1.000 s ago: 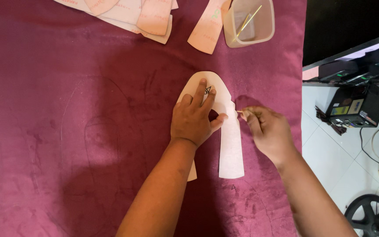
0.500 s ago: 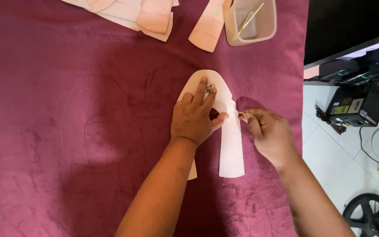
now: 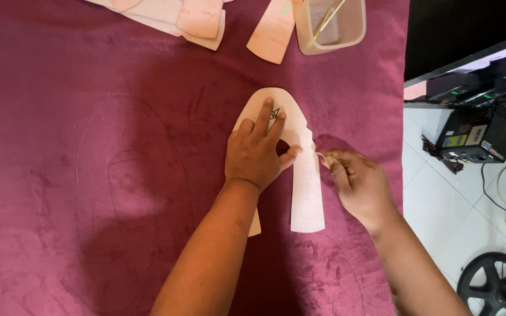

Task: The person places a U-shaped paper pattern on a large piece of maroon fabric and uses a small tool to trace its outline. The person repeats this process with a second pattern, repositioning and tracing each one on the fabric.

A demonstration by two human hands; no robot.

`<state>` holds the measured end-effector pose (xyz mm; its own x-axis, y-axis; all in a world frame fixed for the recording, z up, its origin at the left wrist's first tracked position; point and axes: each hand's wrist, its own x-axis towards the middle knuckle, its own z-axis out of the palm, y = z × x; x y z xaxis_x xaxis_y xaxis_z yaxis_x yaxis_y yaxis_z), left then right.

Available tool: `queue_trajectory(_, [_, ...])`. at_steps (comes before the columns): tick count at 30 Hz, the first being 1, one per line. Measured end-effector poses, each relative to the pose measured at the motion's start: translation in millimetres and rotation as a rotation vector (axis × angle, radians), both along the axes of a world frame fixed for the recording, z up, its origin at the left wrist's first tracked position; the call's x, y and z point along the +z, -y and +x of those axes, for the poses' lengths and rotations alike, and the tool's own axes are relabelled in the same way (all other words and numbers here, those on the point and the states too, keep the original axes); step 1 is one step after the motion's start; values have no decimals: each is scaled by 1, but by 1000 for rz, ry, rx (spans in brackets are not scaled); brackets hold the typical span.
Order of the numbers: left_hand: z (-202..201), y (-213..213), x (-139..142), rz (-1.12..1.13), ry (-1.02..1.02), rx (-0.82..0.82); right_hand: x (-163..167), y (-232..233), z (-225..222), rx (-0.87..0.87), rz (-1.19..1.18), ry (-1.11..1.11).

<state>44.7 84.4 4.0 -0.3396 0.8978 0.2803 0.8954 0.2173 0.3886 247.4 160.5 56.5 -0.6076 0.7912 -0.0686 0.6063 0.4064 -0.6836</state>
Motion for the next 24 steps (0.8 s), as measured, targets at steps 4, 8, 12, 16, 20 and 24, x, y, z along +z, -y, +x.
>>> queue_trajectory(4, [1,0,-2,53,-15,12,-1,-1,4,9,27,18])
queue_trajectory(8, [1,0,-2,14,-11,9,-5,-14,-7,17,57,67])
queue_trajectory(12, [1,0,-3,31,-18,17,-7,-26,-21,68,113,-26])
queue_trajectory(16, [1,0,-4,12,-6,16,-7,-27,-24,46,75,-24])
queue_trajectory(20, [0,0,-3,35,-8,6,-4,-14,-11,33,41,37])
queue_trajectory(24, [0,0,-1,29,-2,-2,-1,1,4,62,82,43])
